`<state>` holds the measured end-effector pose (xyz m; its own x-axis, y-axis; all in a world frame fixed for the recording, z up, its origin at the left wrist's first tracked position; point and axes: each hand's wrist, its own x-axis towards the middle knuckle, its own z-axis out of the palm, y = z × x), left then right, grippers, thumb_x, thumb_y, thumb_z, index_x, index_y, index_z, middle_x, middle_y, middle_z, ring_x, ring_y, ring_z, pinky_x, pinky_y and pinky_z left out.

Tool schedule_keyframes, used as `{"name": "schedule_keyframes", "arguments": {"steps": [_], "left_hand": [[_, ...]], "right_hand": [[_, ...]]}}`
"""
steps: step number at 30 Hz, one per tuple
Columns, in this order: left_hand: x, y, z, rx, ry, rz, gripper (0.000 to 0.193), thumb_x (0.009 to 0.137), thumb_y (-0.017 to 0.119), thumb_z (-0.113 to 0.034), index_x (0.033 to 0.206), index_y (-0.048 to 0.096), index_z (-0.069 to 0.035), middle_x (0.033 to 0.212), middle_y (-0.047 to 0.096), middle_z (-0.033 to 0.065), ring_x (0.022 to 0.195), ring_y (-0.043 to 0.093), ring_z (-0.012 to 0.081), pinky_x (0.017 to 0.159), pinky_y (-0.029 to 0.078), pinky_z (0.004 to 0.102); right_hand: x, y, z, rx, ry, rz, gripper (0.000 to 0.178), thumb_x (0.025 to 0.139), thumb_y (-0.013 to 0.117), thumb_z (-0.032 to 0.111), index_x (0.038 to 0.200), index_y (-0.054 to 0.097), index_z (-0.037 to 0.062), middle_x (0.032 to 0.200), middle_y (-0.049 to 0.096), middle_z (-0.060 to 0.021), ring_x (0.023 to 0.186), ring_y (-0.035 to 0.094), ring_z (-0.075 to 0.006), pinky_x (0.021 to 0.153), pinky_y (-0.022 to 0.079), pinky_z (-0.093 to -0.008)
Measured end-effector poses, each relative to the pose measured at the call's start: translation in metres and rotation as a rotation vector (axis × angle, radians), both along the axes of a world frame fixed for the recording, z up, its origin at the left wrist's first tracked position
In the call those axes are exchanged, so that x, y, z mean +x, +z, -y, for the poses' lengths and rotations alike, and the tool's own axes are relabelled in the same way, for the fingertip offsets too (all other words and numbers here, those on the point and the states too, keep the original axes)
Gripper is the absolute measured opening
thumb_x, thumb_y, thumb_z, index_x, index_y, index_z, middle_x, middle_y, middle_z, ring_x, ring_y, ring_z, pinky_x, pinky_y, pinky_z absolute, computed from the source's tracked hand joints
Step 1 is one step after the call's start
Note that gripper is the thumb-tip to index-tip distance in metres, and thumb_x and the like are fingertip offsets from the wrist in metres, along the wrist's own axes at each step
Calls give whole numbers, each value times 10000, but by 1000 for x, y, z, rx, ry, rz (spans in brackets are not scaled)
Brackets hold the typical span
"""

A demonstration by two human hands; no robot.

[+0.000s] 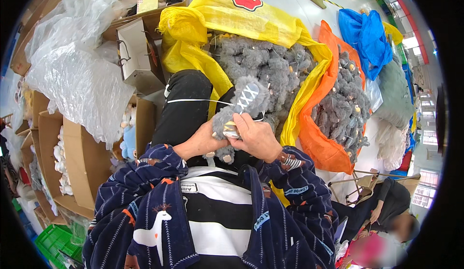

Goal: The person sits on the floor and repeatedly picks up gray stuffed toys from a yellow sack. They trim loose threads and fluff the toys using small scissors, then place the finished items back into the sack.

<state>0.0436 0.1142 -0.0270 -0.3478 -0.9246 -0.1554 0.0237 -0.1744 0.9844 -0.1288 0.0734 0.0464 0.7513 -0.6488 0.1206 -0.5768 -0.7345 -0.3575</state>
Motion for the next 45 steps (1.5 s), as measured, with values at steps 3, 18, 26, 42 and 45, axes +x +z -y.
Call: {"name": "schedule_keyframes", "arguments": {"steps": [3,18,26,42,45], "left_hand": [[0,0,0,4,-44,-5,450,694,667,-59,1106,490,-21,1030,567,61,961,520,137,853,418,285],[4,15,5,68,48,-115,450,737,684,-79,1139,498,-1,1072,579,51,975,537,125,880,415,276],[5,16,0,-1,-3,-81,440,753,673,-86,1150,501,-7,1076,579,48,977,536,122,890,403,275],[5,33,20,78,207,-252,419,785,644,-75,1167,485,-8,1089,566,50,981,539,130,871,421,276],[6,52,32,72,155,-314,431,793,641,-76,1183,470,-11,1103,557,52,990,534,128,874,420,270]], "right_hand": [[-3,-7,4,0,69,-30,437,697,661,256,1021,503,8,801,513,-104,567,571,-262,492,462,-326],[-31,-20,18,416,-945,966,301,821,614,188,1053,576,0,833,593,-23,509,448,-42,468,357,-173],[-11,-28,21,877,-741,1307,177,793,656,174,867,572,36,715,557,11,548,479,-81,484,374,-212],[-63,-25,20,958,-968,2029,136,896,493,204,905,509,70,824,548,-14,454,290,-49,445,304,-177],[-36,-9,-5,694,-896,1134,219,835,578,168,966,554,-6,787,590,-34,558,432,-55,509,355,-193]]}}
